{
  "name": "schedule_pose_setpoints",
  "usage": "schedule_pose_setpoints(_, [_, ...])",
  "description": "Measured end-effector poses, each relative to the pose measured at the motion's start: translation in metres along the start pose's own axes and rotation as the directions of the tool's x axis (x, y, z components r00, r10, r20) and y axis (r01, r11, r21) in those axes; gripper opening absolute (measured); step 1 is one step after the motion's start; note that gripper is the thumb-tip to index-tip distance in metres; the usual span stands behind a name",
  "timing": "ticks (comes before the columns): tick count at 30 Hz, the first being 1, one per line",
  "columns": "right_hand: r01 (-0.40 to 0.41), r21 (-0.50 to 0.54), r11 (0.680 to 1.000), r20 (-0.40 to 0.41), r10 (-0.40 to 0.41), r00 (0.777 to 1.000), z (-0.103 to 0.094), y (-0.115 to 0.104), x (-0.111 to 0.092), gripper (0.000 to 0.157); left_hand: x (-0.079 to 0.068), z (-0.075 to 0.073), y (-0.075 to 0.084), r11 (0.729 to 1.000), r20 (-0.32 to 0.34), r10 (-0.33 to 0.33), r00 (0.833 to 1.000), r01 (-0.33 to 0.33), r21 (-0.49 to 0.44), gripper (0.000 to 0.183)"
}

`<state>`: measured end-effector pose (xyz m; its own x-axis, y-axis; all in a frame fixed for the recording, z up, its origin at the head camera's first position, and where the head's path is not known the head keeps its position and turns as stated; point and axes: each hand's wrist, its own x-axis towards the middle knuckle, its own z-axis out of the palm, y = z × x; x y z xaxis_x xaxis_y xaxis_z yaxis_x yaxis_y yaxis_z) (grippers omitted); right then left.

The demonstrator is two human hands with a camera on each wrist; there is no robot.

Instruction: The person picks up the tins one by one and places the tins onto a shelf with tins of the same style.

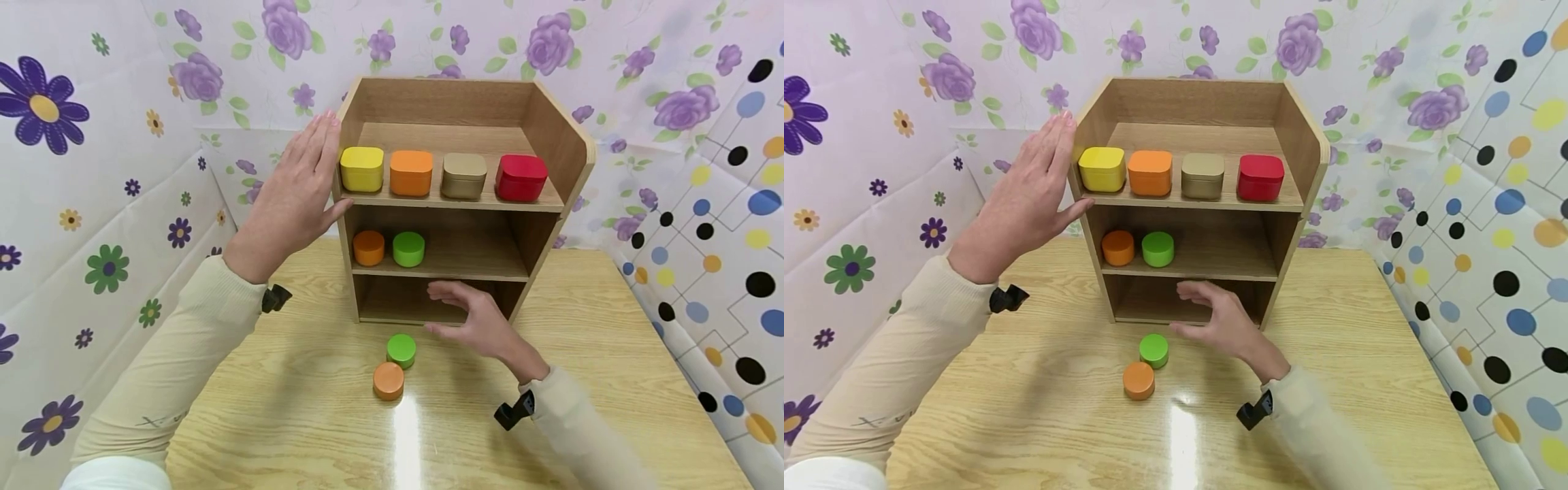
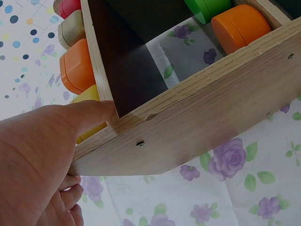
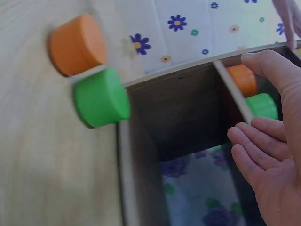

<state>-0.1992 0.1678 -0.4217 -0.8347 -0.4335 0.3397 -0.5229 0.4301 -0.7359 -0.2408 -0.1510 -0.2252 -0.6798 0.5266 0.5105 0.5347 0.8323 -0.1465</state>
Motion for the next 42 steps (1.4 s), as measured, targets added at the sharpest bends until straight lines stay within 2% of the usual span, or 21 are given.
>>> schedule_pose_setpoints(9, [-0.074, 0.044, 0.996, 0.047, 0.072, 0.996, 0.031, 0.028, -0.009, 0.064, 0.0, 0.0, -0.001, 1.0, -0.009, 0.003, 1.0, -0.003, 0.0, 0.106])
schedule_pose_setpoints(16, [-0.171, 0.022, 0.985, 0.151, 0.166, 0.974, 0.048, 0.043, -0.015, 0.073, 0.003, 0.001, 0.001, 1.0, 0.01, -0.001, 1.0, 0.001, 0.001, 0.107])
schedule_pose_setpoints(24, [-0.153, -0.033, 0.988, 0.236, 0.156, 0.959, 0.062, 0.053, -0.013, 0.067, 0.003, -0.001, 0.001, 1.0, 0.016, 0.0, 1.0, 0.0, 0.007, 0.107])
schedule_pose_setpoints(34, [-0.158, -0.058, 0.986, 0.262, 0.168, 0.95, 0.073, 0.054, -0.014, 0.07, 0.0, 0.002, 0.001, 1.0, 0.007, 0.007, 1.0, -0.007, 0.006, 0.106])
schedule_pose_setpoints(42, [-0.124, -0.039, 0.991, 0.278, 0.13, 0.952, 0.079, 0.054, -0.011, 0.065, 0.0, 0.002, 0.0, 1.0, -0.018, 0.016, 1.0, -0.015, 0.01, 0.106])
